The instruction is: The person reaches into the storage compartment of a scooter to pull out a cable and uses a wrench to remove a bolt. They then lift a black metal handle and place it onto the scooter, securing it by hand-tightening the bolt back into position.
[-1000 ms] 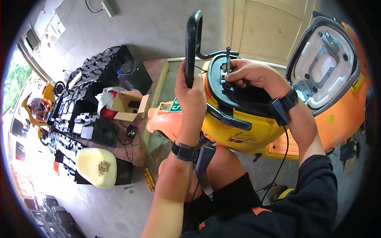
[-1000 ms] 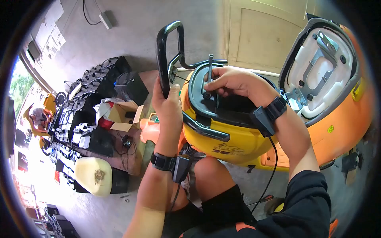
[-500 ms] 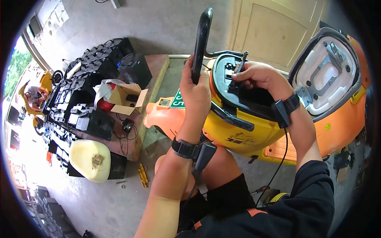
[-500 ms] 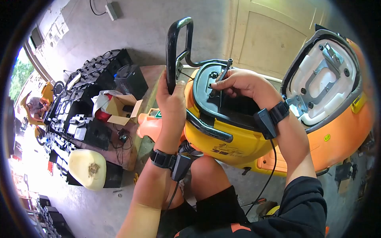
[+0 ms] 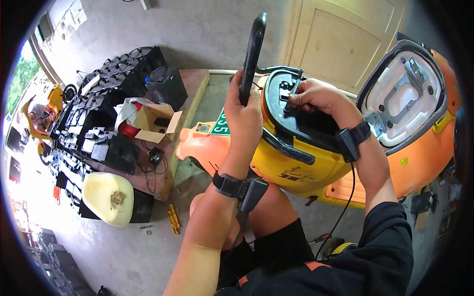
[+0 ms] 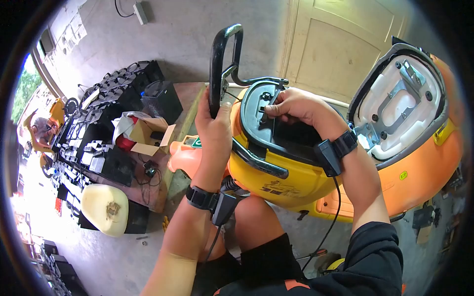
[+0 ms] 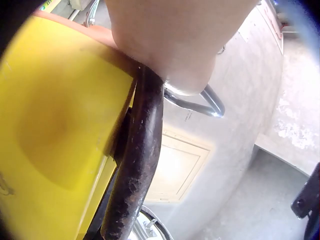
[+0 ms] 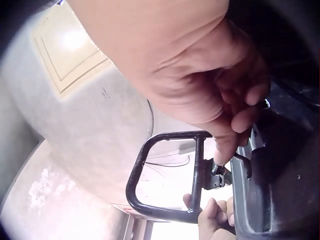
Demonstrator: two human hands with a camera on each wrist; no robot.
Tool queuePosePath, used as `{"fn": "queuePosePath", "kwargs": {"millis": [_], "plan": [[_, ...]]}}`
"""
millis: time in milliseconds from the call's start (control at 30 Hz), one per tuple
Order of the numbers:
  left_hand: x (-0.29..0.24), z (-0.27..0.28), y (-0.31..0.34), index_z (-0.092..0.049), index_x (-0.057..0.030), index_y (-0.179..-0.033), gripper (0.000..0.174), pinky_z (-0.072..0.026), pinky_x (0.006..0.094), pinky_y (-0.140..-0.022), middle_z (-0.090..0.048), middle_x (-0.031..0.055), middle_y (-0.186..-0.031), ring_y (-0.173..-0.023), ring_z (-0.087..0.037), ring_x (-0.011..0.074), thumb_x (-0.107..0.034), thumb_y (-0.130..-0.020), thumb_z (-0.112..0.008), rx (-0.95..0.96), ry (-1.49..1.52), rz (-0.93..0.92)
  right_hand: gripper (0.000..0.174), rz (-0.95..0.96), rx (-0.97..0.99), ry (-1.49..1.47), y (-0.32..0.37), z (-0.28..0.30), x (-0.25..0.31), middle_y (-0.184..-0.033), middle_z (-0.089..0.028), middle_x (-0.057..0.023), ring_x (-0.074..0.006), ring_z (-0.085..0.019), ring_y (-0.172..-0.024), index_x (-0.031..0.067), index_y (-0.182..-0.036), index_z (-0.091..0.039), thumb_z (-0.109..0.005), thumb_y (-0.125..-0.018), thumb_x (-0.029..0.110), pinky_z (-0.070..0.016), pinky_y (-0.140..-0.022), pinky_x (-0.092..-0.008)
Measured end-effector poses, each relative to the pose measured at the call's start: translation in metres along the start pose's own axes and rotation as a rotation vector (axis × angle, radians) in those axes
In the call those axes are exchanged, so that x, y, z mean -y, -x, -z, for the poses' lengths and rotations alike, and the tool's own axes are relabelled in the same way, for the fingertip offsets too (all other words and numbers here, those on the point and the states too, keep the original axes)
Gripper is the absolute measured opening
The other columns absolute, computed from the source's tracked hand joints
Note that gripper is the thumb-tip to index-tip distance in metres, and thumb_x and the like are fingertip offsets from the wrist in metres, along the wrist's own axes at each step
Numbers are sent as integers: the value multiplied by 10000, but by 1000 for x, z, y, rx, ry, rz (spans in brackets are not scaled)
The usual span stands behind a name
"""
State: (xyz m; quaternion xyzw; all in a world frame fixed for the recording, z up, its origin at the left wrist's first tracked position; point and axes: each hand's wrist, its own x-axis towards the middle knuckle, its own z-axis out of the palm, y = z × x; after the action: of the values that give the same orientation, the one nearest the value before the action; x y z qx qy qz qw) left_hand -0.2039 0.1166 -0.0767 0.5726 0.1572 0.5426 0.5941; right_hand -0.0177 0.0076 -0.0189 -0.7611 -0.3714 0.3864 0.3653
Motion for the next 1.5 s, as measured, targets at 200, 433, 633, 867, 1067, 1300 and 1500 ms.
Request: {"fn": "queuePosePath", "kwargs": {"millis": [200,433,633,867,1067,1300,1500], "plan": [[3,0,-1,-539,5,-1397,444,-474,257,-849,-636,62,-1093,-915,-580,110,4,-954,-570,2,-9,-11,232,35,43,80,2,-2,6,-744,-648,39,-31,-522,-559,54,-891,-701,-801,-912,262,-387,-512,-195],[1,-1,0,-537,4,-1398,450,-468,260,-909,-632,74,-1121,-971,-588,127,5,-949,-574,4,-11,4,222,184,137,-14,-8,0,-5,-752,-645,38,-48,-550,-604,56,-843,-684,-782,-929,235,-411,-548,-220],[4,-1,-1,-534,21,-1395,447,-464,261,-924,-629,76,-1132,-980,-588,134,12,-949,-565,1,-12,-18,179,270,173,-56,-12,-6,-6,-800,-636,34,-51,-540,-594,-1,-1052,-706,-748,-943,134,-432,-564,-194],[1,-1,0,-529,29,-1398,459,-459,245,-882,-622,62,-1116,-953,-568,112,25,-941,-560,1,-3,66,263,285,179,-40,-2,-9,5,-843,-657,9,-54,-549,-604,-37,-1163,-696,-734,-948,109,-448,-570,-198],[-2,-2,1,-517,44,-1404,465,-459,239,-859,-609,50,-1116,-932,-560,102,31,-941,-554,-10,16,113,241,315,181,-80,-7,-10,-2,-850,-660,12,-50,-542,-602,-22,-1114,-702,-749,-944,143,-440,-569,-196],[-1,0,-1,-528,45,-1394,452,-466,251,-897,-623,66,-1139,-964,-580,118,23,-944,-558,7,-20,38,194,247,66,-37,-5,-15,2,-740,-629,23,-54,-521,-563,31,-900,-688,-715,-968,210,-410,-553,-208],[2,-2,-1,-597,7,-1302,383,-433,213,-826,-575,-18,-1025,-906,-520,74,39,-920,-602,-27,-2,6,247,208,-49,-226,-8,-16,1,-680,-596,27,-60,-509,-534,44,-853,-673,-684,-992,248,-390,-505,-226]]}}
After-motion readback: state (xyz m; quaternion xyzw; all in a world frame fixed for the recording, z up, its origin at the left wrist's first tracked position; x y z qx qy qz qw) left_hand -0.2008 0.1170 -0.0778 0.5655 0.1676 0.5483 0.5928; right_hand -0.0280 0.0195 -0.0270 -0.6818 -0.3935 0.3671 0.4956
